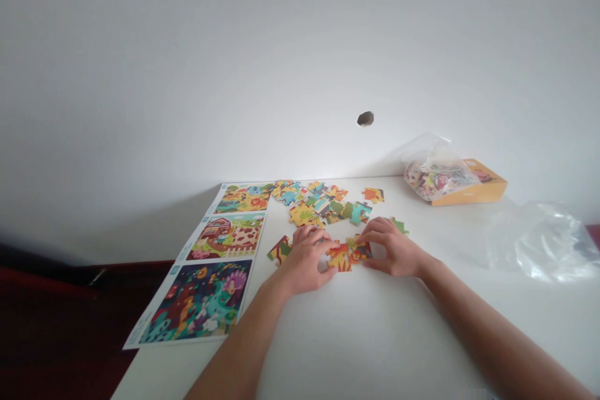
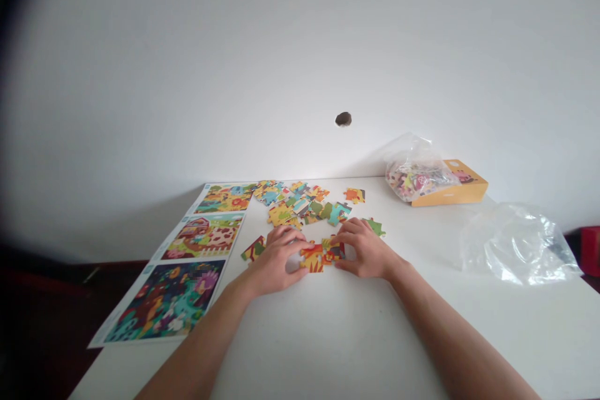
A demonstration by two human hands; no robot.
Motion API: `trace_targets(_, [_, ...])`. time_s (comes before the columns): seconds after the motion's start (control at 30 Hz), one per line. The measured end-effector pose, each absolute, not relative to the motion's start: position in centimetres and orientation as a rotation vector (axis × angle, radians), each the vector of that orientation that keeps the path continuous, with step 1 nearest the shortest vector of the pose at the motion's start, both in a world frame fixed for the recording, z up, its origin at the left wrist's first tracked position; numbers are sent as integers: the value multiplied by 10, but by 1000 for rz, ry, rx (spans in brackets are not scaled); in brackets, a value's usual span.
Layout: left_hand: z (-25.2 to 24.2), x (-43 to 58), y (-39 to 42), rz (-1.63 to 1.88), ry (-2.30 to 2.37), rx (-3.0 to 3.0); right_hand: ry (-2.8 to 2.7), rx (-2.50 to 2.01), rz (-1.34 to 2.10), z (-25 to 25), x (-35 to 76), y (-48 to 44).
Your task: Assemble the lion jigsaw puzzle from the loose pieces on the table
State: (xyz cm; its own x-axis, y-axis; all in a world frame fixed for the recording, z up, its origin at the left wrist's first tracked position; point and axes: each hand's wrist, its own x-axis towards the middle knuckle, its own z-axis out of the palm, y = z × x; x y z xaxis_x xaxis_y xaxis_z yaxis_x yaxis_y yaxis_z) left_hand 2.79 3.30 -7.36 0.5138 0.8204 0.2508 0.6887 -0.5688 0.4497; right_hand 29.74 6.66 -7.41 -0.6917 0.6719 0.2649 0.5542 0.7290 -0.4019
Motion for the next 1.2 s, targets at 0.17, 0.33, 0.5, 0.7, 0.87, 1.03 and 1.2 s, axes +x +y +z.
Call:
trace_targets(0.17, [-75, 28, 32, 621, 1271, 2464, -2519, -953, 404, -76, 296, 67])
trace_targets(0.33, [-75, 28, 32, 618, 1254, 2452, -2512, -957, 384, -78, 294, 65])
trace_targets(0.5, [-74, 28, 31, 615, 1200, 2461, -2438, -1102, 247, -84, 293, 69])
trace_targets(0.7, [-74, 30, 29, 605, 1130, 2460, -2202, -1444, -18, -100, 315, 104])
trace_targets(0.87, [-75, 33, 27, 599, 1052, 2458, -2173, -1654, -29, -112, 331, 119])
trace_targets(1.03, [-74, 39, 24, 572, 940, 2480, -2008, -1736, -40, -113, 334, 118])
trace_targets(1.2, [-72, 45, 21, 552, 909, 2468, -1976, -1707, -29, -118, 337, 122])
